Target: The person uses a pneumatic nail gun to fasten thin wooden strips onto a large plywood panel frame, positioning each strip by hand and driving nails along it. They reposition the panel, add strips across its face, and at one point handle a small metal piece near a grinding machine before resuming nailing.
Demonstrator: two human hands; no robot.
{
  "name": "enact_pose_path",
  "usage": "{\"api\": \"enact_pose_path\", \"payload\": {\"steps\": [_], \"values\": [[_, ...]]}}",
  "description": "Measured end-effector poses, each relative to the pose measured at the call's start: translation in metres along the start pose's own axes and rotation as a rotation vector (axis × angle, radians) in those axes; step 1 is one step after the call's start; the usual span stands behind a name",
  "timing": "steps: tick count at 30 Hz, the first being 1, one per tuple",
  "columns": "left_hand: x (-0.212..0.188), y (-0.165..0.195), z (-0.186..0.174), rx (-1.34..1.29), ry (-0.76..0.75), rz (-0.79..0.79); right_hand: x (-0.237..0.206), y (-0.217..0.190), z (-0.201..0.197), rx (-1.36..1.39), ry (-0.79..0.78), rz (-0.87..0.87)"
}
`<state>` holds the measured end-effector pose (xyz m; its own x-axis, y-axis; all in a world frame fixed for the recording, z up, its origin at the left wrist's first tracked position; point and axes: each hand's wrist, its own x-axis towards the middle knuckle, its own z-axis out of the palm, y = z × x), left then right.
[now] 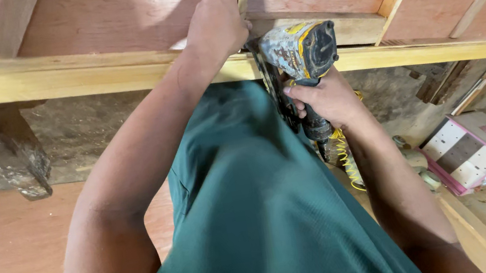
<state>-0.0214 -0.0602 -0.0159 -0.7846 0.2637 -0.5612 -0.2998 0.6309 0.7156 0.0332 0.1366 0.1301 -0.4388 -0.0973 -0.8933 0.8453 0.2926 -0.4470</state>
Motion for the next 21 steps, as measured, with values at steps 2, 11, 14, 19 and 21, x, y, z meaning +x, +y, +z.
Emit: {"api": "enact_pose_path", "payload": {"steps": [2,11,14,19,21], "values": [[0.000,0.000,0.000,-0.007,0.002,-0.006,0.000,0.001,0.000,0.006,-0.005,0.010],[-0.001,0.001,-0.002,-0.035,0.039,-0.022,0.001,0.008,-0.009,0.135,0.007,0.100],[0.000,0.001,-0.001,-0.044,0.036,-0.013,0.001,0.014,-0.010,0.168,0.005,0.092],[0.001,0.000,0.003,-0.006,-0.015,-0.058,-0.001,0.026,-0.010,0.220,-0.013,0.073],[0.000,-0.001,0.004,-0.025,0.033,0.001,-0.001,0.029,-0.011,0.245,-0.018,0.066]]}}
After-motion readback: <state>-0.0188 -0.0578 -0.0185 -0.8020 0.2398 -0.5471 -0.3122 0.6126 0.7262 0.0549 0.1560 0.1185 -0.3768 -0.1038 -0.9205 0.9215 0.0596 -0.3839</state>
